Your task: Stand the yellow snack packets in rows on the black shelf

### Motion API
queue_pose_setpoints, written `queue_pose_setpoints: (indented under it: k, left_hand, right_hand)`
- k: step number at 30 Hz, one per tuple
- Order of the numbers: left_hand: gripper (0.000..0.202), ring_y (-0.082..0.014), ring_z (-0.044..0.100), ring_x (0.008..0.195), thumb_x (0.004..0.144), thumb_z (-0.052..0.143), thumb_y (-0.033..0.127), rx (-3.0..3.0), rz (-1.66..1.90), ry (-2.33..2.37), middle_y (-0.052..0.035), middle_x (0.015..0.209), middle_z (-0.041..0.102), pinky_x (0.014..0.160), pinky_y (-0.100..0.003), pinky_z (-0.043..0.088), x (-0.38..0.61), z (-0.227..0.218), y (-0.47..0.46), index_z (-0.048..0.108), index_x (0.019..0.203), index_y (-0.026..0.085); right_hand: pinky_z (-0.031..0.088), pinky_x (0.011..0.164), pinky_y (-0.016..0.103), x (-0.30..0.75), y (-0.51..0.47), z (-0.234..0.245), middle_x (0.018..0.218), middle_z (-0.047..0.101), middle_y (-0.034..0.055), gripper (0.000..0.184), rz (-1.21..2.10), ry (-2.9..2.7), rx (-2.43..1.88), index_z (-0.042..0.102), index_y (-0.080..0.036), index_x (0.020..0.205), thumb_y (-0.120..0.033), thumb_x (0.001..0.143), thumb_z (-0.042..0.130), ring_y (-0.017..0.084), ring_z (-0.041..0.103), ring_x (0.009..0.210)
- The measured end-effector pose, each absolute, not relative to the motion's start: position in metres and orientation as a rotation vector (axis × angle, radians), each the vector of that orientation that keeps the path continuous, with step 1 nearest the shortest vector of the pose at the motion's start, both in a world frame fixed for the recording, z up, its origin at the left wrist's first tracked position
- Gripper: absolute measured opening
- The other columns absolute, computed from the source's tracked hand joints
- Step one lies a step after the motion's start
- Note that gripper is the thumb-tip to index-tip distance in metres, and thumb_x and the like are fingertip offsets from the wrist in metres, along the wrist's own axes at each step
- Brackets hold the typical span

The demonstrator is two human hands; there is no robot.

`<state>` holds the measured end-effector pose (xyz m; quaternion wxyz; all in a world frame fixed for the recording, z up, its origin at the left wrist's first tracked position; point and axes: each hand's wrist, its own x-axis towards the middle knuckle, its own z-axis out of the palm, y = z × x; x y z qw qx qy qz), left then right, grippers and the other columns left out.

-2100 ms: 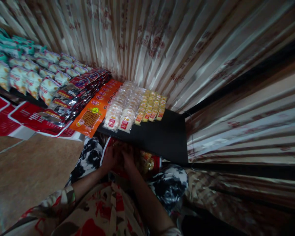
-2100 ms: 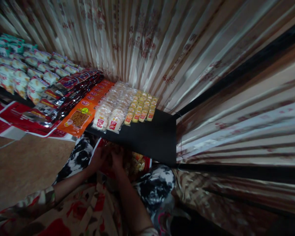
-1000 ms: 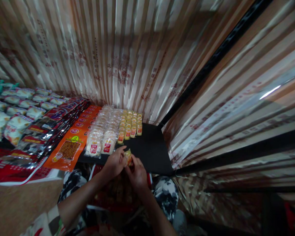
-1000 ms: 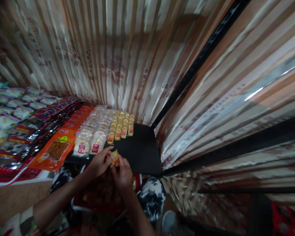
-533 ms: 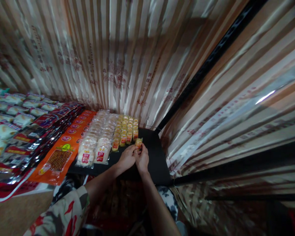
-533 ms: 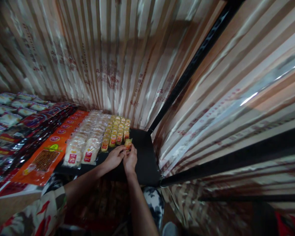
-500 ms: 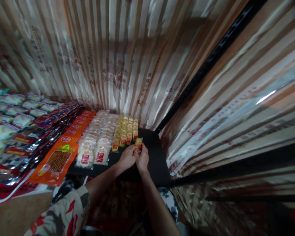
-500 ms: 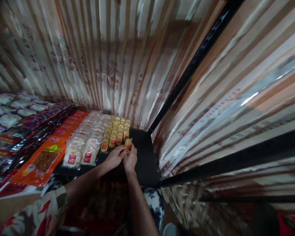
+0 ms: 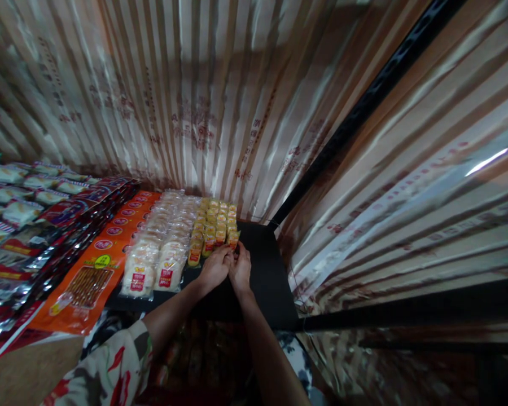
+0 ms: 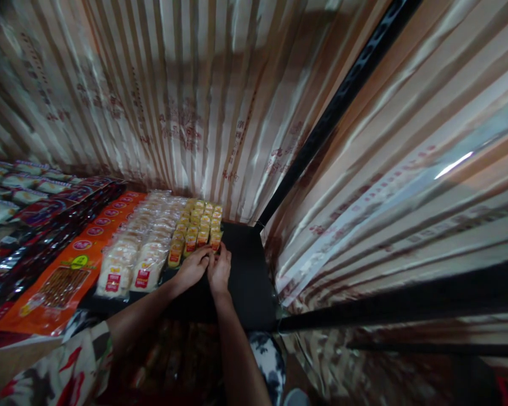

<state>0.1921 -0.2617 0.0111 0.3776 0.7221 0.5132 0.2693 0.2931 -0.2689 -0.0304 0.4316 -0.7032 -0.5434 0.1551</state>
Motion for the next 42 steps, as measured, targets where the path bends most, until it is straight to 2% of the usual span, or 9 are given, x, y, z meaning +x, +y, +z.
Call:
queue_pose_setpoints:
  k: [6,18,27,30,34,38,42]
  left_hand:
    - [0.040,-0.0163,0.043,0.123,0.080,0.037,0.008,1.899,0.741,1.305,-0.0087,0.130,0.051,0.108,-0.030,0.030,0.193,0.007,-0.262,0.057,0.115,0.011]
    - [0.042,-0.0180,0.039,0.127,0.079,0.038,0.007,1.876,0.743,1.331,-0.0122,0.135,0.045,0.110,-0.031,0.028,0.196,-0.002,-0.262,0.054,0.118,0.008]
    - [0.040,-0.0187,0.040,0.125,0.078,0.040,0.006,1.877,0.811,1.346,-0.0100,0.135,0.044,0.108,-0.033,0.031,0.196,-0.003,-0.277,0.057,0.113,0.013]
    - [0.036,-0.0175,0.049,0.115,0.076,0.041,0.005,1.875,0.877,1.338,-0.0094,0.123,0.053,0.102,-0.032,0.037,0.190,-0.002,-0.292,0.060,0.105,0.014]
    - [0.031,-0.0139,0.059,0.089,0.078,0.038,0.006,1.861,0.952,1.246,-0.0067,0.094,0.063,0.086,-0.027,0.046,0.171,-0.005,-0.328,0.062,0.095,0.015]
    - [0.028,-0.0133,0.059,0.085,0.078,0.039,0.008,1.850,0.729,1.134,-0.0048,0.089,0.065,0.081,-0.024,0.046,0.135,-0.013,-0.377,0.064,0.089,0.017]
    - [0.025,-0.0164,0.061,0.082,0.079,0.042,0.015,1.876,0.271,1.139,-0.0054,0.088,0.066,0.076,-0.026,0.046,0.091,-0.033,-0.412,0.065,0.089,0.017]
  right_hand:
    - [0.049,0.073,0.033,0.299,-0.264,-0.031,0.106,0.053,0.0135,0.045,0.246,-1.364,-1.776,0.049,-0.014,0.123,-0.027,0.080,0.045,0.017,0.057,0.073]
    - [0.047,0.077,0.030,0.302,-0.257,-0.031,0.115,0.053,0.0131,0.046,0.325,-1.442,-1.782,0.050,-0.015,0.124,-0.027,0.080,0.043,0.016,0.058,0.077]
    - [0.049,0.070,0.030,0.302,-0.260,-0.029,0.110,0.054,0.0142,0.048,0.406,-1.369,-1.753,0.050,-0.013,0.123,-0.028,0.077,0.048,0.014,0.056,0.066]
    - [0.048,0.071,0.031,0.301,-0.266,-0.028,0.108,0.054,0.0150,0.049,0.391,-1.304,-1.736,0.052,-0.011,0.120,-0.032,0.076,0.051,0.013,0.056,0.066]
    - [0.047,0.067,0.027,0.293,-0.288,-0.024,0.103,0.057,0.0119,0.046,0.371,-1.177,-1.658,0.052,-0.012,0.117,-0.038,0.079,0.049,0.012,0.055,0.068]
    - [0.046,0.060,0.023,0.273,-0.335,-0.019,0.085,0.060,0.0048,0.036,0.500,-1.176,-1.500,0.053,-0.015,0.111,-0.038,0.085,0.042,0.011,0.055,0.064]
    - [0.045,0.063,0.024,0.243,-0.387,-0.023,0.071,0.059,0.0018,0.021,0.577,-1.562,-1.348,0.060,-0.018,0.089,-0.028,0.087,0.042,0.012,0.055,0.063]
